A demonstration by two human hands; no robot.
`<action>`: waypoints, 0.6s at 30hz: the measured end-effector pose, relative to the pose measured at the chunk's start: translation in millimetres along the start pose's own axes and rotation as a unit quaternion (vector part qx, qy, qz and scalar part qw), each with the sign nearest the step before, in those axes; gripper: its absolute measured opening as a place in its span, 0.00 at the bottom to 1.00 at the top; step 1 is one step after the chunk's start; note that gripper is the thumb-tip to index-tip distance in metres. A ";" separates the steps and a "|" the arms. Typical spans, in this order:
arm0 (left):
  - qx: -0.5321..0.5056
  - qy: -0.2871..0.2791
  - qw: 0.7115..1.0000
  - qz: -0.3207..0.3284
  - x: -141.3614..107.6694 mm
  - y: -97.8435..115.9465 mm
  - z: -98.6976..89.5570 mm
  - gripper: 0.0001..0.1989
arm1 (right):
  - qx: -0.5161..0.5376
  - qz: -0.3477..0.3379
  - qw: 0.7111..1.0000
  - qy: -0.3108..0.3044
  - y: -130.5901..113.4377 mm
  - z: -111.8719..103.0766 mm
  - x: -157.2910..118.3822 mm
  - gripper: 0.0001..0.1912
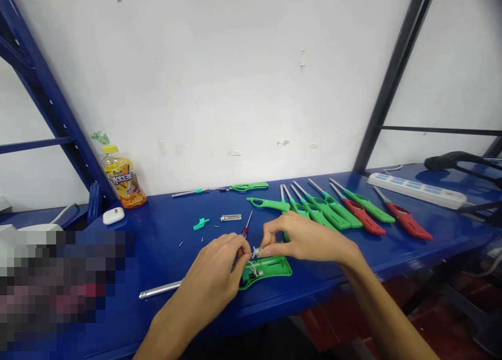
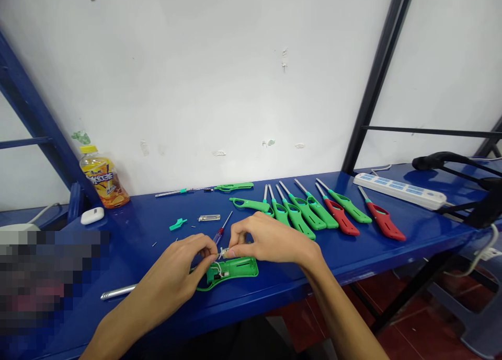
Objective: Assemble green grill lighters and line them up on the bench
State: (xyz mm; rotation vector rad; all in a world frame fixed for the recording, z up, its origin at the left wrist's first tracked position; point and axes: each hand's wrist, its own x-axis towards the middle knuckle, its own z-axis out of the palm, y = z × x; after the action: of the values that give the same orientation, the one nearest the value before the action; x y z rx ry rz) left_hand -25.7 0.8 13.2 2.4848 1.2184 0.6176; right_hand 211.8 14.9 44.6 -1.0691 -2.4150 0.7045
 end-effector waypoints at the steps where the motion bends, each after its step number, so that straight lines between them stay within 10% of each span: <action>1: -0.002 -0.001 1.000 0.000 -0.2 0.8 -0.2 0.09 | 0.002 0.001 1.000 0.000 -0.1 -0.2 -0.2 0.12; 18: 0.015 -0.002 1.000 0.001 -0.3 3.6 4.6 0.09 | -0.010 -0.008 1.000 -0.001 -1.4 -1.3 -2.9 0.16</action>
State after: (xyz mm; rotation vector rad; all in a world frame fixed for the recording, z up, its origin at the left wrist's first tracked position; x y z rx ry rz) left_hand -21.2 -2.0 10.8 2.5111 1.2331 0.5998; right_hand 213.5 12.3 46.0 -1.0559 -2.4343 0.6779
